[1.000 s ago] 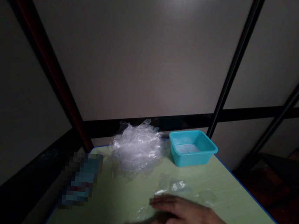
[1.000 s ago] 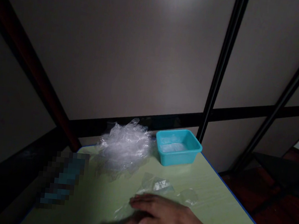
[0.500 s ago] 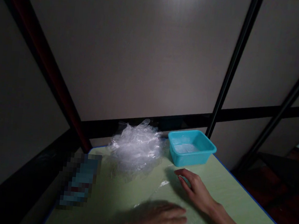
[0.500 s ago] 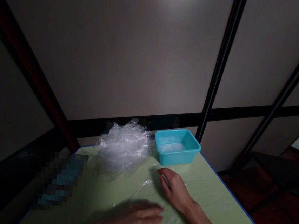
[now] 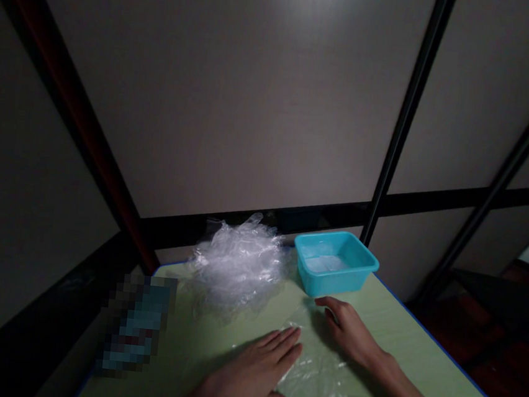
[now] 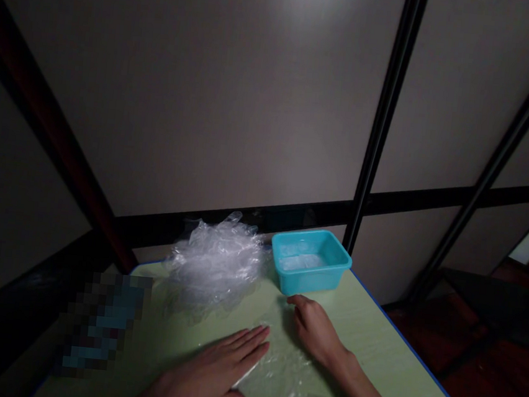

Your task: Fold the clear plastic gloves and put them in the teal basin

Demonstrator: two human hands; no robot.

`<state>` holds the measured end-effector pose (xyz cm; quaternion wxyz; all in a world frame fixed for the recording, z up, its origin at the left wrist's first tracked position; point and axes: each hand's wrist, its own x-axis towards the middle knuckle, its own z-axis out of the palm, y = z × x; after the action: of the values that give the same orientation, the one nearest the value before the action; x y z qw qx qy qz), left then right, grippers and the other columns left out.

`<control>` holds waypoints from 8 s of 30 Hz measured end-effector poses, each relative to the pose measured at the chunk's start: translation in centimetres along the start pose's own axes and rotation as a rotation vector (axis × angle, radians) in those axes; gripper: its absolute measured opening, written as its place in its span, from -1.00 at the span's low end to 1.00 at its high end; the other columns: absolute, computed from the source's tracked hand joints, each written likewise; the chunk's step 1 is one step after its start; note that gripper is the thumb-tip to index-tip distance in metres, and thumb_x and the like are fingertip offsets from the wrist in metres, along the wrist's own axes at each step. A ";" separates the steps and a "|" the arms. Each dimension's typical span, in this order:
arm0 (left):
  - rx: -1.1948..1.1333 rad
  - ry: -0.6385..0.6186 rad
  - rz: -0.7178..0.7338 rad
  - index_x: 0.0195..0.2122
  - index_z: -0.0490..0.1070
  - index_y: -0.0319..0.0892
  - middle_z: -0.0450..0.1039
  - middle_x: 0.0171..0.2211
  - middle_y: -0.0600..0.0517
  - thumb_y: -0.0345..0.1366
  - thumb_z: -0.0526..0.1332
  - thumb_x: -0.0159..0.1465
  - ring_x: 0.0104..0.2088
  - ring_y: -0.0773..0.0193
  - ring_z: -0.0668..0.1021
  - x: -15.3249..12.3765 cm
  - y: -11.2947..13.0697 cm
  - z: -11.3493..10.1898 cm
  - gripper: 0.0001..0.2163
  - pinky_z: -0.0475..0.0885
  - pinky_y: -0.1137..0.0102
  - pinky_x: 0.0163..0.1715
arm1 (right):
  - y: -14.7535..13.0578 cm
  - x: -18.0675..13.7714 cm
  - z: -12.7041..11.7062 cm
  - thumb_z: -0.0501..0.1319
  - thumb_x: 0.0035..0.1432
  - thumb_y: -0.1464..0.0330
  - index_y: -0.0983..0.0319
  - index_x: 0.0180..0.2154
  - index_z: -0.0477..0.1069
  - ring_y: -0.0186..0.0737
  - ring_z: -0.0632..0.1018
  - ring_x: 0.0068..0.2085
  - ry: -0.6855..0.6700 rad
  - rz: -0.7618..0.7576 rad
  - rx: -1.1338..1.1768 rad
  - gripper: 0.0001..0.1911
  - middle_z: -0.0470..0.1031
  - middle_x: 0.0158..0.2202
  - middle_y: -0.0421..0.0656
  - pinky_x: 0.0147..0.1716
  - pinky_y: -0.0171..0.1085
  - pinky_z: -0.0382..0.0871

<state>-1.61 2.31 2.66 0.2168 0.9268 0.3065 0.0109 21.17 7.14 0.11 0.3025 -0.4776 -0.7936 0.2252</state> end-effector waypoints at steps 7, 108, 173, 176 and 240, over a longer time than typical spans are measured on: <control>-0.071 0.058 -0.102 0.21 -0.09 -0.23 -0.22 0.24 -0.11 -0.17 0.17 0.15 0.21 0.14 -0.05 -0.2 0.2 0.2 -0.34 -0.07 0.28 0.16 | -1.4 0.1 0.6 -0.05 0.11 0.49 0.29 -0.05 0.34 -0.11 0.46 -0.10 -0.077 -0.082 0.025 -0.62 0.44 -0.10 -0.02 -0.10 -0.21 0.29; 0.365 0.267 -0.324 0.23 -0.22 -0.22 -0.26 0.24 -0.08 -0.15 0.01 0.24 0.21 0.15 -0.07 -3.6 -3.1 4.8 -0.40 0.03 0.24 0.14 | 2.8 -6.8 -0.4 -0.13 0.25 0.17 0.15 0.21 -0.31 -0.11 -0.02 0.21 -0.164 -0.128 -0.438 -0.42 -0.20 0.24 -0.15 0.16 -0.01 -0.09; 0.296 0.286 -0.359 0.22 -0.16 -0.24 -0.25 0.25 -0.06 -0.06 0.04 0.18 0.22 0.15 -0.08 -2.3 -1.1 5.1 -0.35 -0.02 0.22 0.16 | 0.6 -8.5 1.7 -0.13 0.23 0.14 0.31 0.20 -0.17 -0.10 0.04 0.19 -0.047 -0.090 -0.665 -0.39 -0.09 0.21 -0.01 0.11 -0.06 0.08; 0.284 0.280 -0.370 0.22 -0.13 -0.23 -0.24 0.24 -0.08 -0.06 0.06 0.17 0.22 0.12 -0.08 -2.3 -1.0 5.0 -0.34 0.00 0.20 0.15 | 0.9 -8.6 1.4 -0.14 0.24 0.15 0.33 0.20 -0.16 -0.11 0.04 0.19 -0.051 -0.100 -0.693 -0.40 -0.09 0.21 -0.01 0.11 -0.07 0.09; 0.275 0.171 -0.261 0.22 -0.16 -0.15 -0.28 0.26 -0.02 -0.11 0.14 0.13 0.22 0.19 -0.12 -3.6 0.4 4.1 -0.30 -0.09 0.26 0.16 | -4.4 -12.2 2.8 -0.03 0.16 0.10 0.34 0.22 -0.36 0.05 0.07 0.18 -0.109 -0.221 -0.573 -0.22 -0.15 0.22 0.05 0.06 -0.02 0.18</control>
<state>-3.63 -1.68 -0.49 0.0610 0.8958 0.4398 0.0192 20.88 -5.90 -2.28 0.1352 -0.4415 -0.8869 -0.0166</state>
